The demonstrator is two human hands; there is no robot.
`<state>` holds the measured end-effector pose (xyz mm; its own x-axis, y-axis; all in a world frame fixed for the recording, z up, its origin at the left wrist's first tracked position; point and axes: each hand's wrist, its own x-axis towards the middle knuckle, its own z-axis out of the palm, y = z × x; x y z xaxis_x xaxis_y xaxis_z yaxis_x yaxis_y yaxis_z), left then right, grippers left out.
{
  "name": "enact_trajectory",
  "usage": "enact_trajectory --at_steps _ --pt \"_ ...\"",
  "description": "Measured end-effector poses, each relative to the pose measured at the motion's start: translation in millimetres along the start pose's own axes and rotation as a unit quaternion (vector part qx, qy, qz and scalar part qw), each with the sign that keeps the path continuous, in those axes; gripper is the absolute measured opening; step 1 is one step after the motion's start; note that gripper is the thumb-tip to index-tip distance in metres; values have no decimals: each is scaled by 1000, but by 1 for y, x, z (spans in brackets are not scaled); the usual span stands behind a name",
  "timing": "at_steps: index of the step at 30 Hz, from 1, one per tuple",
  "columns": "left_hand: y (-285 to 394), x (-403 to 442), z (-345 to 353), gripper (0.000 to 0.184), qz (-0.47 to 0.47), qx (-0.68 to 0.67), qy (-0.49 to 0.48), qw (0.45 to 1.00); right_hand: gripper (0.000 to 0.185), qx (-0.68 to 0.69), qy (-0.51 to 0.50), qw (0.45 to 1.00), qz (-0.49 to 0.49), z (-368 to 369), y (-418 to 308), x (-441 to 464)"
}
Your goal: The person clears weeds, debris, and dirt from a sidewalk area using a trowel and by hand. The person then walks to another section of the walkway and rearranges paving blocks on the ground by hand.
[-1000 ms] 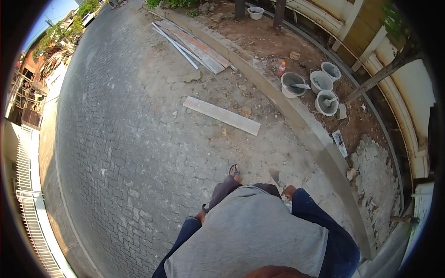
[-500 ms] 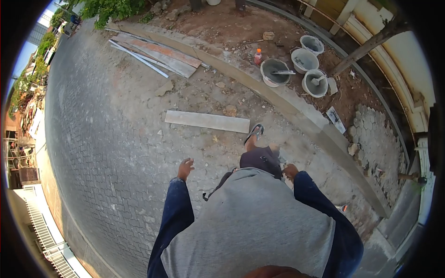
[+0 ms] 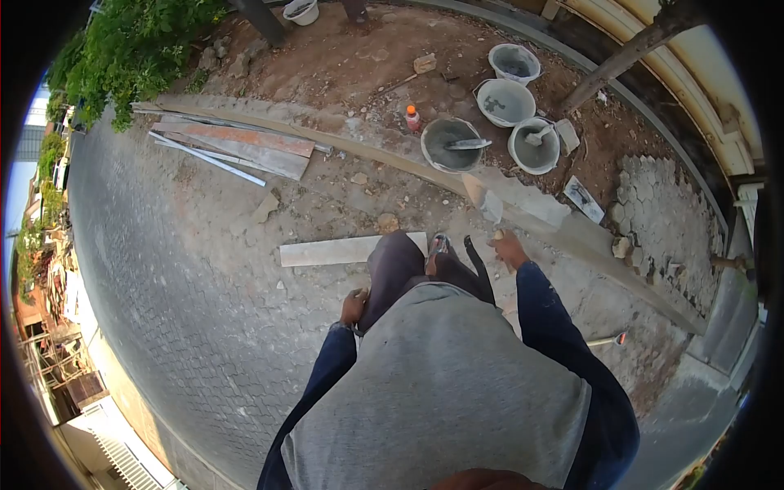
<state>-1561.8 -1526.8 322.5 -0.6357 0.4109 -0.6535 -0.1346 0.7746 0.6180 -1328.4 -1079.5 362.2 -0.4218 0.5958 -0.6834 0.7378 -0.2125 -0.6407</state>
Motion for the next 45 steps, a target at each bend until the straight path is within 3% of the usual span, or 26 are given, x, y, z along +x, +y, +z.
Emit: enact_trajectory --at_steps 1,3,7,9,10,12,13,15,17,19,21,23,25,27,29,31,33,37,39,43,45 --pt "15 21 -6 48 -16 -32 15 999 33 9 9 1000 7 -6 -7 0" --pt "81 49 -31 53 -68 -19 -41 997 30 85 25 996 -2 -9 -7 -7" --pt "142 166 -44 53 37 199 -92 975 27 114 60 987 96 -7 43 -34" --pt "199 217 -45 49 203 322 -251 890 26 134 75 971 184 4 89 -62" --pt "227 229 -36 49 211 332 -270 879 25 149 90 958 228 12 112 -82" --pt "298 261 2 47 151 287 -219 920 22 232 145 900 339 39 149 -131" --pt "278 305 25 45 247 306 -200 897 20 261 176 859 403 54 154 -159" --pt "340 323 65 46 160 299 -341 877 21 334 223 775 488 92 157 -211" --pt "391 332 109 47 185 335 -389 838 23 368 251 727 523 138 164 -254" --pt "391 362 152 48 202 368 -429 800 25 381 234 693 566 139 90 -272" --pt "340 412 215 53 340 366 -431 752 28 386 188 710 559 159 53 -281" --pt "370 401 244 61 312 426 -455 717 23 361 162 719 572 169 9 -268" --pt "365 396 266 69 341 489 -443 670 22 375 109 725 568 174 -24 -257" --pt "347 401 284 73 302 511 -475 649 22 385 90 740 545 197 -28 -252" --pt "344 393 287 75 336 592 -413 605 25 392 99 744 532 213 -30 -247" --pt "348 400 289 78 298 581 -462 600 29 399 111 751 515 218 -35 -241" --pt "348 407 294 76 143 541 -563 609 29 394 124 737 535 193 -62 -227" --pt "311 427 304 76 226 532 -503 643 32 375 149 763 505 197 -45 -222" --pt "314 425 305 73 384 527 -338 679 36 331 157 790 491 178 -52 -211" --pt "341 409 317 74 358 565 -332 665 41 320 190 788 491 158 -69 -196" --pt "361 398 323 77 260 534 -411 692 39 325 187 795 477 163 -70 -197"
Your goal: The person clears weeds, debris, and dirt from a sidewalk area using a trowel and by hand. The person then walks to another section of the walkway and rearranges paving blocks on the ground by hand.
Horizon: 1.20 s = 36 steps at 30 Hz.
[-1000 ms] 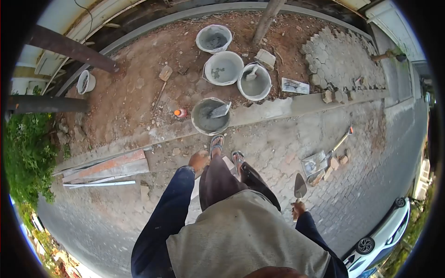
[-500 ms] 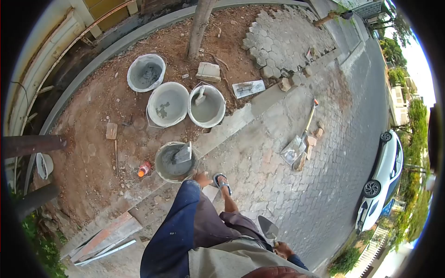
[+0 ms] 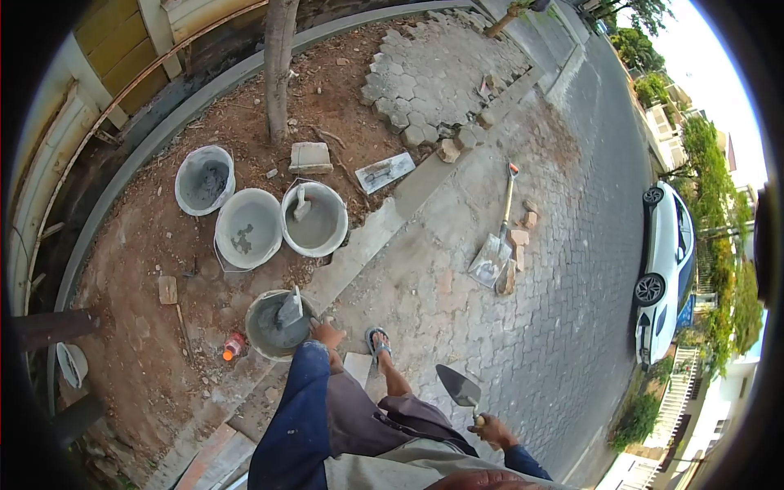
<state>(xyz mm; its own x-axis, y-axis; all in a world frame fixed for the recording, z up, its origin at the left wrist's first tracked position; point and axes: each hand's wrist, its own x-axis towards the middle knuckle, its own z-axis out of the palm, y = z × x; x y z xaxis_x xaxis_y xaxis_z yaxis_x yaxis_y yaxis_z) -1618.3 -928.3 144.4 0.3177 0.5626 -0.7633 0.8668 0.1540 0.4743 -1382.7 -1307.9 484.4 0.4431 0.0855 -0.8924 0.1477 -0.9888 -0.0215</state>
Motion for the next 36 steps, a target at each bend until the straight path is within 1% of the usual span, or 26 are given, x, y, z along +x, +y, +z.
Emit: enact_trajectory --at_steps 1,2,3,4,6,7,9,10,12,13,15,16,18,19,21,23,24,25,27,28,30,31,33,34,35,36 --pt "2 1 -2 77 0 5 -3 1000 39 4 -2 1000 3 3 6 -2" --pt "3 3 -7 77 -32 -104 2 994 39 10 -8 1000 10 7 14 -2" --pt "6 3 -12 78 -63 -211 9 975 39 17 -13 1000 16 10 22 0" --pt "10 -1 -13 78 -62 -205 10 977 39 23 -18 999 22 13 32 1" --pt "19 -11 -11 82 33 -105 111 988 39 23 -23 999 20 22 56 9" --pt "17 -9 -10 82 35 -98 112 988 40 16 -25 999 20 26 64 11" --pt "12 7 0 87 53 -77 44 995 40 16 -25 999 25 30 75 14" --pt "12 12 -1 87 55 -73 41 995 41 10 -23 999 34 32 74 12" --pt "9 22 2 91 24 -26 -62 997 41 8 -22 999 41 34 72 10" --pt "14 21 3 91 24 -24 -69 997 41 21 -19 998 48 35 70 7" --pt "30 11 6 91 29 129 -19 991 40 34 -15 997 62 35 71 1" --pt "32 9 18 91 30 131 -23 991 40 46 -15 997 61 36 70 -1" --pt "28 12 38 89 31 179 145 973 40 62 -16 996 59 39 68 -2" --pt "28 14 35 89 33 182 145 972 40 56 -24 996 59 39 66 -3" --pt "28 21 29 89 -16 28 93 995 40 52 -29 996 59 36 62 -3" --pt "34 21 15 90 -16 10 68 998 39 28 -33 997 65 35 57 -4" --pt "37 19 7 91 -22 -10 44 999 39 30 -32 997 67 34 56 -6" --pt "34 23 6 91 -22 -9 43 999 39 42 -29 996 74 33 55 -7" --pt "30 29 3 84 -5 -110 77 991 39 53 -27 995 80 33 57 -6" --pt "30 28 0 84 -6 -108 78 991 38 61 -25 994 84 35 60 -4" --pt "31 21 -7 72 -5 -222 226 949 38 67 -28 994 86 34 67 -2" --pt "32 19 -14 72 -5 -219 230 948 39 60 -31 994 86 33 67 0" --pt "29 10 -36 65 -141 -233 215 938 40 71 -41 994 73 33 68 4" --pt "28 -1 -43 65 -142 -226 224 937 39 88 -48 993 60 34 72 10" --pt "38 -23 -53 68 -151 -227 258 927 39 73 -43 995 53 37 77 21" --pt "46 -40 -66 72 -159 -227 292 915 31 71 -49 996 31 34 75 27"
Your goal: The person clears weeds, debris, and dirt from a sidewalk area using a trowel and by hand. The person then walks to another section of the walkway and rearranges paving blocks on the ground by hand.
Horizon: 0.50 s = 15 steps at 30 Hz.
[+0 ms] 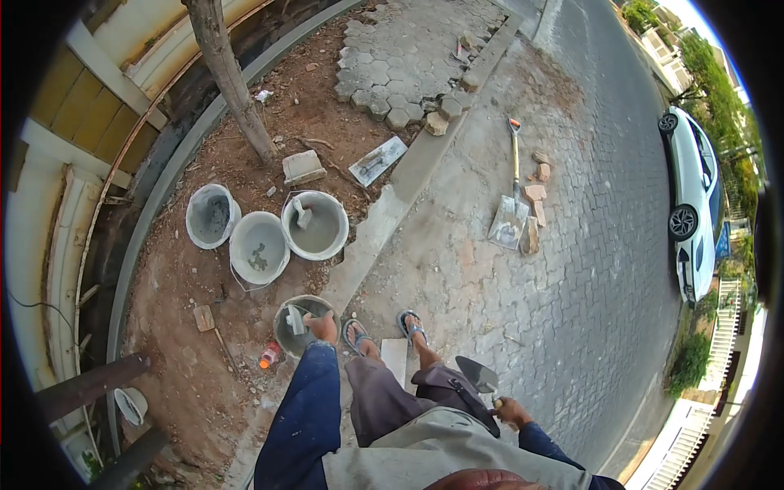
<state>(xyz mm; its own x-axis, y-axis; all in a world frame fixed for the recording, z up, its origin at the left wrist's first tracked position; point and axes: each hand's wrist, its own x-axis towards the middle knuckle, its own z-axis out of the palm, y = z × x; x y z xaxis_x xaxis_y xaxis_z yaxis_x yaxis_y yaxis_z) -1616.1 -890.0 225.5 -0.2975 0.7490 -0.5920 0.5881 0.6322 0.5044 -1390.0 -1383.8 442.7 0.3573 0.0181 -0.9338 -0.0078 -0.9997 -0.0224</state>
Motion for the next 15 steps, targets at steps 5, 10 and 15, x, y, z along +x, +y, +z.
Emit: enact_trajectory --at_steps 5,10,15 --pt "-55 29 -57 21 -132 -174 -25 976 30 1 22 998 -63 -20 -15 46" --pt "-62 -5 -69 19 -205 -299 -67 930 37 16 14 994 -108 -76 -37 81" --pt "-45 -87 -63 24 -256 -292 21 921 26 111 -32 987 -108 -140 -33 150"
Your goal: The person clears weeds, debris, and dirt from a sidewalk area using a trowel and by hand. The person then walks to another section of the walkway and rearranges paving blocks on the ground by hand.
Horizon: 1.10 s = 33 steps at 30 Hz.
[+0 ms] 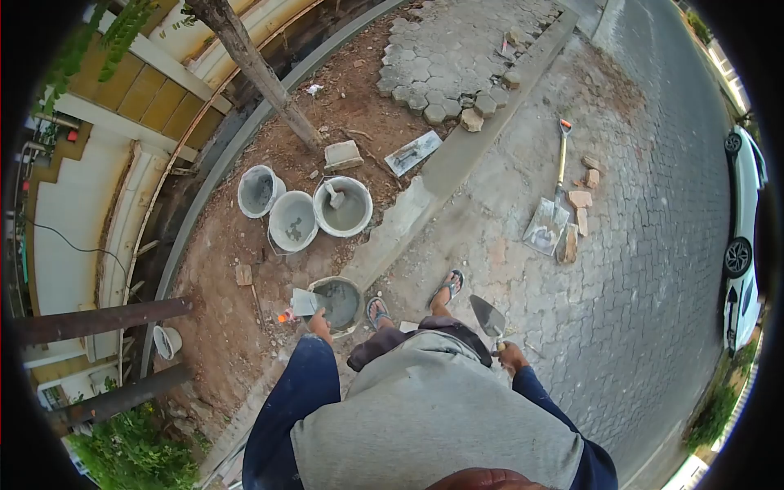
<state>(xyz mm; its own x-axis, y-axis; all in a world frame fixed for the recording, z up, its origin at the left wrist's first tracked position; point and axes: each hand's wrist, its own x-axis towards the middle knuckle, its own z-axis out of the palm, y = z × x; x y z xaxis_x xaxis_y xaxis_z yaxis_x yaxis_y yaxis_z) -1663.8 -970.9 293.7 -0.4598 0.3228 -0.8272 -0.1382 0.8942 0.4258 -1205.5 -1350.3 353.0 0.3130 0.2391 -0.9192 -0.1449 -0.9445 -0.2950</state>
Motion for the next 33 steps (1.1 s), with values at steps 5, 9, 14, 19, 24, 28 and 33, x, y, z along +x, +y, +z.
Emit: enact_trajectory --at_steps 5,9,14,19,24,28,33 --pt "-28 -23 -16 16 11 -100 -68 993 25 -11 21 1000 5 -83 -13 41" --pt "-49 -86 24 15 -65 -85 -9 994 26 -4 93 996 -14 -130 -18 66" --pt "-99 -69 54 22 162 210 -168 949 37 25 115 993 -8 -173 -40 104" --pt "-69 -130 113 19 309 491 -106 808 35 -56 96 993 25 -214 -105 129" --pt "-37 -138 200 29 361 461 -164 794 35 -92 50 994 9 -257 -183 164" --pt "-21 -116 256 37 411 459 -178 767 40 -162 55 985 -21 -295 -250 175" --pt "57 -121 382 22 -107 -153 17 982 51 -219 110 966 -84 -338 -307 208"
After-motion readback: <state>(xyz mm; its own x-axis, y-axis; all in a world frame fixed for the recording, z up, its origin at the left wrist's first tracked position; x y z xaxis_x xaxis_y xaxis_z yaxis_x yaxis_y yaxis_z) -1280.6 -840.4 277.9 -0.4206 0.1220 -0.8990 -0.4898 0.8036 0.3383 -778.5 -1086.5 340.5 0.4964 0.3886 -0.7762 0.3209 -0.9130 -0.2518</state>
